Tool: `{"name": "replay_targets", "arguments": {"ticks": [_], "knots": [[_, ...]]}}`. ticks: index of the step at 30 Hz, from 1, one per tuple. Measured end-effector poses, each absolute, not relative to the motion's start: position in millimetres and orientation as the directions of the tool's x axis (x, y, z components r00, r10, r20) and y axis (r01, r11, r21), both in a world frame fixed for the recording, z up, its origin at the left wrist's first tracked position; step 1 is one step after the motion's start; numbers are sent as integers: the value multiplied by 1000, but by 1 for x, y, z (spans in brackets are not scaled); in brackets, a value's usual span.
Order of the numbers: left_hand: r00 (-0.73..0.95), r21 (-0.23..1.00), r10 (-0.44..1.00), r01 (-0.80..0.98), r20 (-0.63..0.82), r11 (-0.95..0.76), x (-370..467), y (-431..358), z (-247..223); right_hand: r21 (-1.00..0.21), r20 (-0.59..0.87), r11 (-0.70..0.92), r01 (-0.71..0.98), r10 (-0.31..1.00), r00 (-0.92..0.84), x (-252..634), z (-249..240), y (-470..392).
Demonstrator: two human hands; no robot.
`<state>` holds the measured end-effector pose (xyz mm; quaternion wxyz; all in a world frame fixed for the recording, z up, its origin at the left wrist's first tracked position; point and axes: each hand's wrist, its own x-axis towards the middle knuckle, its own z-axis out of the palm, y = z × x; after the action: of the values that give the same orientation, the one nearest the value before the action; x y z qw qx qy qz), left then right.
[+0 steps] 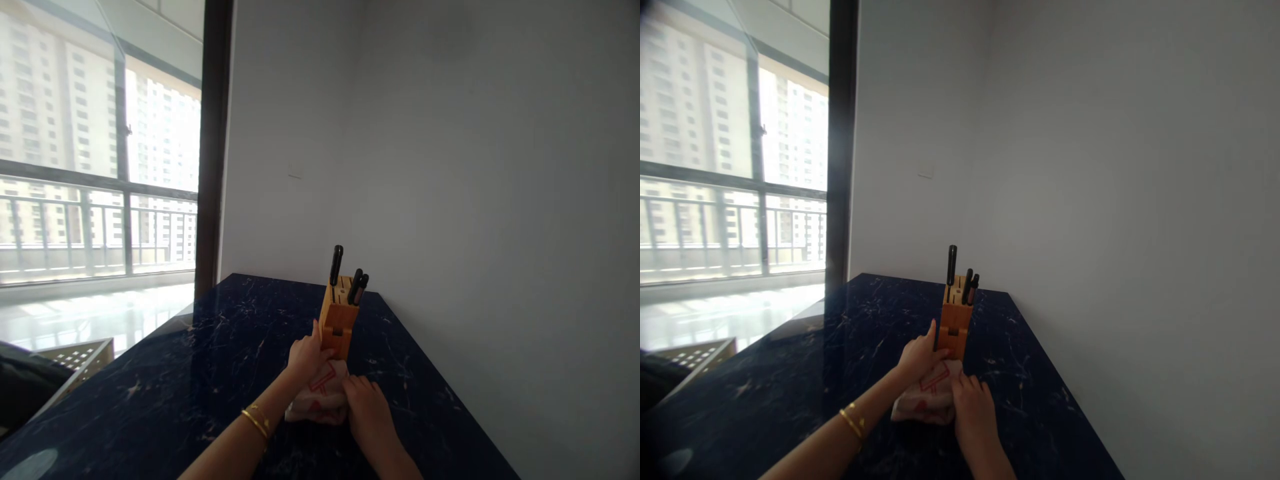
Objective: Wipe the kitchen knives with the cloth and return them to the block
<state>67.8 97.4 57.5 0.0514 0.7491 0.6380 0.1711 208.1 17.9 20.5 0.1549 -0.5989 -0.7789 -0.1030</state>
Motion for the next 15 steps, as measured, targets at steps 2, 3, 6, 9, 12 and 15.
{"name": "replay_targets", "arguments": {"ticks": [2,3,6,9,12,15], "knots": [[123,291,971,939,206,-181,56,89,59,-29,378,259,966,897,-229,208,20,16],[120,286,969,941,217,-181,49,83,60,-33,378,259,965,897,-228,207,19,16],[136,269,953,940,269,-210,30,57,66,-65,335,279,958,911,-242,207,17,13],[231,223,888,914,398,-338,16,25,68,-104,283,296,949,924,-257,206,14,13],[323,168,842,888,433,-427,8,2,57,-143,304,285,948,924,-232,203,14,12],[416,133,843,866,341,-481,2,-3,37,-204,364,295,934,908,-207,199,21,10]]}}
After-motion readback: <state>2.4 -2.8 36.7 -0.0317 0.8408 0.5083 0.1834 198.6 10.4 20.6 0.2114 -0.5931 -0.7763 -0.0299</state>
